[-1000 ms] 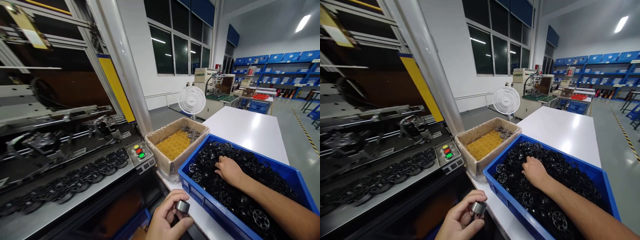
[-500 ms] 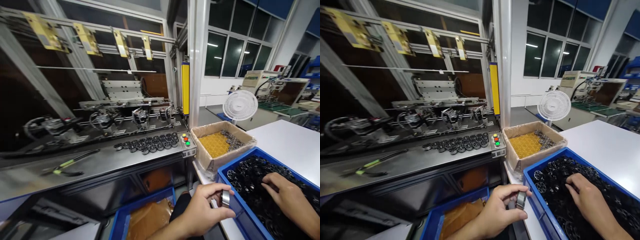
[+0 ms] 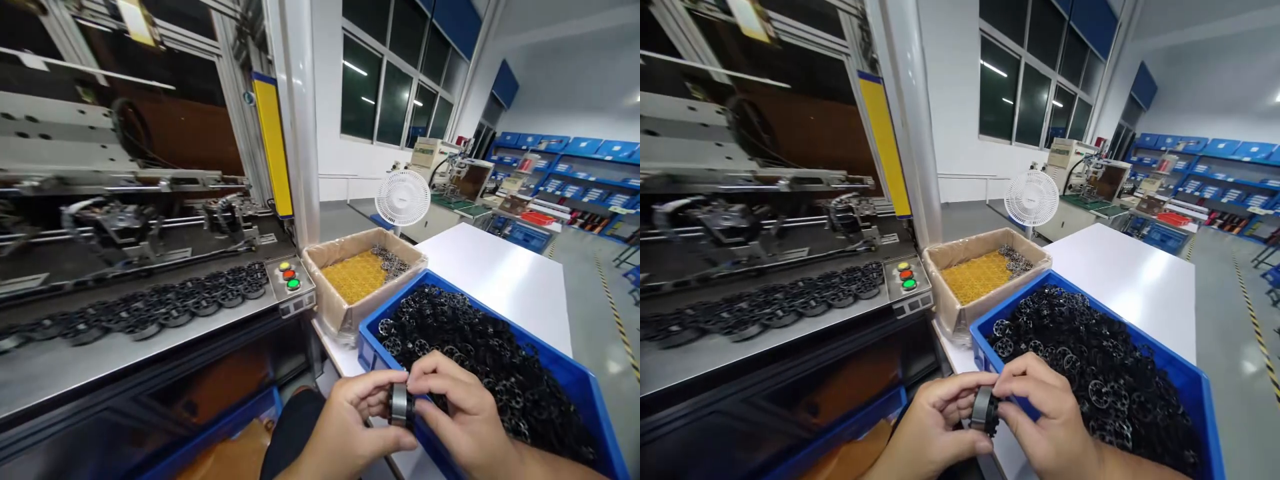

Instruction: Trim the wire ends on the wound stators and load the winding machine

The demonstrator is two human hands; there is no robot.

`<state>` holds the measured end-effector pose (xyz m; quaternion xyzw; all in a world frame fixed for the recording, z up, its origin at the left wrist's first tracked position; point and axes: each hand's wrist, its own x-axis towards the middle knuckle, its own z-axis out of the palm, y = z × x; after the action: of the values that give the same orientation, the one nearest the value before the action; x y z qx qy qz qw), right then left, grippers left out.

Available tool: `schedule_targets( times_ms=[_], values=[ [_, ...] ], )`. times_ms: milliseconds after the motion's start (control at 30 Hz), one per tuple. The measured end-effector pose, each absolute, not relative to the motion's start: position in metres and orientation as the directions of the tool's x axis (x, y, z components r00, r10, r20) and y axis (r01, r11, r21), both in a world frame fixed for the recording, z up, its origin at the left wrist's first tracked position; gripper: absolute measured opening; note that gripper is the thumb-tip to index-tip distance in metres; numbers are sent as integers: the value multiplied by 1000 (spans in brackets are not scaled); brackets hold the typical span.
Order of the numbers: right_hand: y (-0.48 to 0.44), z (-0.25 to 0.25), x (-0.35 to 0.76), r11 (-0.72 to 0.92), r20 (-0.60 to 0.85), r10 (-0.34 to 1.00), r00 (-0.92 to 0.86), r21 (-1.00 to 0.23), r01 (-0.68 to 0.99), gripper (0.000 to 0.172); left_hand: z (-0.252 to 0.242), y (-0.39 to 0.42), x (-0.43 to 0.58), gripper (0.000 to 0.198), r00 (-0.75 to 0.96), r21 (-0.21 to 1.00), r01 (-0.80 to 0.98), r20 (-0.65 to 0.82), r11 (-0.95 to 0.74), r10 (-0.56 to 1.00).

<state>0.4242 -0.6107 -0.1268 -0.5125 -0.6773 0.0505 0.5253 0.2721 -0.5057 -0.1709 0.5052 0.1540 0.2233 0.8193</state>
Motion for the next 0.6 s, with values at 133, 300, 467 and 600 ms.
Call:
schedule_targets(
  times_ms=[133, 300, 467, 600],
  values=[
    [-613, -128, 428, 482, 682, 729, 62, -575, 661, 34, -175, -509, 274, 56, 849, 895, -262, 35, 363, 527],
    [-612, -126, 428, 519, 665, 746, -38, -544, 660, 48, -170, -508, 272, 52, 817, 896, -295, 57, 331, 574],
    [-612, -128, 430, 556, 717, 686, -125, -405, 726, 47, -163, -507, 267, 55, 815, 898, -248, -11, 365, 579],
    [-610, -127, 433, 572, 735, 653, -181, -323, 754, 41, -165, -505, 265, 64, 831, 885, -195, -79, 422, 550]
  ],
)
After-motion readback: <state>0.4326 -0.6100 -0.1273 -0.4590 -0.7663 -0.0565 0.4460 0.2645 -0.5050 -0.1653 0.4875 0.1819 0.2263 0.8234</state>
